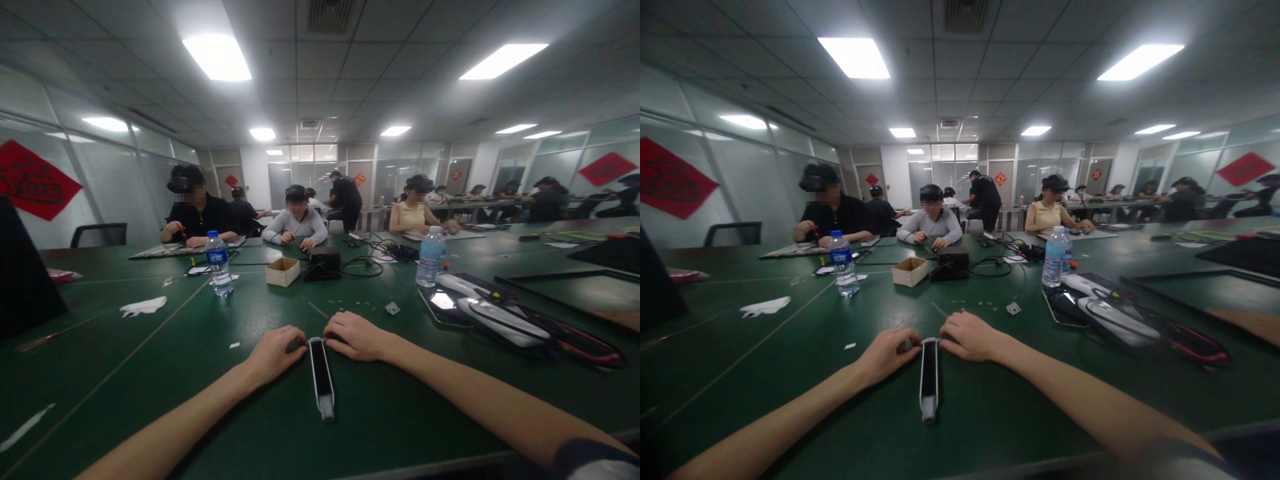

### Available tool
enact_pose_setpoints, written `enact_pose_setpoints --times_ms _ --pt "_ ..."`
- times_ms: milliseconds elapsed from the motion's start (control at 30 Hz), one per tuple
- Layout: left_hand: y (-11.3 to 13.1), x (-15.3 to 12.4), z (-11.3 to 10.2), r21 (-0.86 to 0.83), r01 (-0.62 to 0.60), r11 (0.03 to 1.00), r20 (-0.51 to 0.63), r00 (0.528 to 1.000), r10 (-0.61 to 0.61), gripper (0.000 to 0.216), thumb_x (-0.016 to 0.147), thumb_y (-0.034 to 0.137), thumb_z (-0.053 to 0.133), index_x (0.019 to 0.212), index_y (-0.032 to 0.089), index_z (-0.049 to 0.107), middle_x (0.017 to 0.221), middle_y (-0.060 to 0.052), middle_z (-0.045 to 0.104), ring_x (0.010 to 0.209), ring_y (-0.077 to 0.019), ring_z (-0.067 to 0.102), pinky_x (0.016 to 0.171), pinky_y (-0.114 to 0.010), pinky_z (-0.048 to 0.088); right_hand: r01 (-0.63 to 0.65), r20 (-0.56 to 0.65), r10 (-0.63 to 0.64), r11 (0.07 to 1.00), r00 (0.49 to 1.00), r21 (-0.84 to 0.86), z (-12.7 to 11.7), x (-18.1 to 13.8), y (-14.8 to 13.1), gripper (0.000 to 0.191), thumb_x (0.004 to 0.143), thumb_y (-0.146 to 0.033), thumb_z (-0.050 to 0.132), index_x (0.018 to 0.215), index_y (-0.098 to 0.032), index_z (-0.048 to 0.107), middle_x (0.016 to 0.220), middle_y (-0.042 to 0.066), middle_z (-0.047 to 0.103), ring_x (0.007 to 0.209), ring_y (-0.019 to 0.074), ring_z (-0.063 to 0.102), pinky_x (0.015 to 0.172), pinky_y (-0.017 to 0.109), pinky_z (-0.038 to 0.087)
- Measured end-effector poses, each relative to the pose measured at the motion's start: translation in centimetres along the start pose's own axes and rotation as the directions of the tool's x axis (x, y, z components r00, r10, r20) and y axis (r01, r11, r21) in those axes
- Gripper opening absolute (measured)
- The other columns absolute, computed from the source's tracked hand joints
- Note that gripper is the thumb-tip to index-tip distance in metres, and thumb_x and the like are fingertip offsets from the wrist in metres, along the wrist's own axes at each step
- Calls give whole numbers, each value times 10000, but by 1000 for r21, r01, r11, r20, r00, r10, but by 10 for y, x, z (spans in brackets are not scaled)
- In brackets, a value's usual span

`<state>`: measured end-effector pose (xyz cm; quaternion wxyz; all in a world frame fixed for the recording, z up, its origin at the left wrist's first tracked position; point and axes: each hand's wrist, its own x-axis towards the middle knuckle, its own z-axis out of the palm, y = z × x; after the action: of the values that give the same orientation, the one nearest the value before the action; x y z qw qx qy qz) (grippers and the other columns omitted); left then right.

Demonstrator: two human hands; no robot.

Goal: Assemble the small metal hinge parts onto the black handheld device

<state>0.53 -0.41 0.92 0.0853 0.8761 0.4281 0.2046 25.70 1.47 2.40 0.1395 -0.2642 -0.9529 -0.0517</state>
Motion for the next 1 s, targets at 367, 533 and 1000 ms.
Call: enact_pose_setpoints --times_ms 367,533,1000 --pt "0 -2 -2 34 -3 999 12 1000 3 170 889 298 578 1019 210 643 940 -16 664 759 -162 612 699 -261 477 -655 -11 726 613 687 -441 -10 -19 45 299 927 -233 477 1138 -83 628 1176 227 580 1120 331 504 873 410 407" --pt "0 -2 -2 31 -4 1000 17 1000 4 181 900 314 574 1034 208 635 924 -14 649 741 -159 600 684 -263 476 -696 108 800 573 591 -433 -13 -31 58 289 874 -96 524 1139 -62 632 1139 239 596 1065 309 597 818 363 466" --pt "9 -6 -8 31 -5 1000 -42 999 7 269 937 378 483 1072 182 608 962 -51 643 747 -170 585 693 -294 460 -468 -196 438 873 877 -140 -10 -10 34 182 891 -61 479 1024 -133 579 1050 118 576 905 206 606 801 308 504"
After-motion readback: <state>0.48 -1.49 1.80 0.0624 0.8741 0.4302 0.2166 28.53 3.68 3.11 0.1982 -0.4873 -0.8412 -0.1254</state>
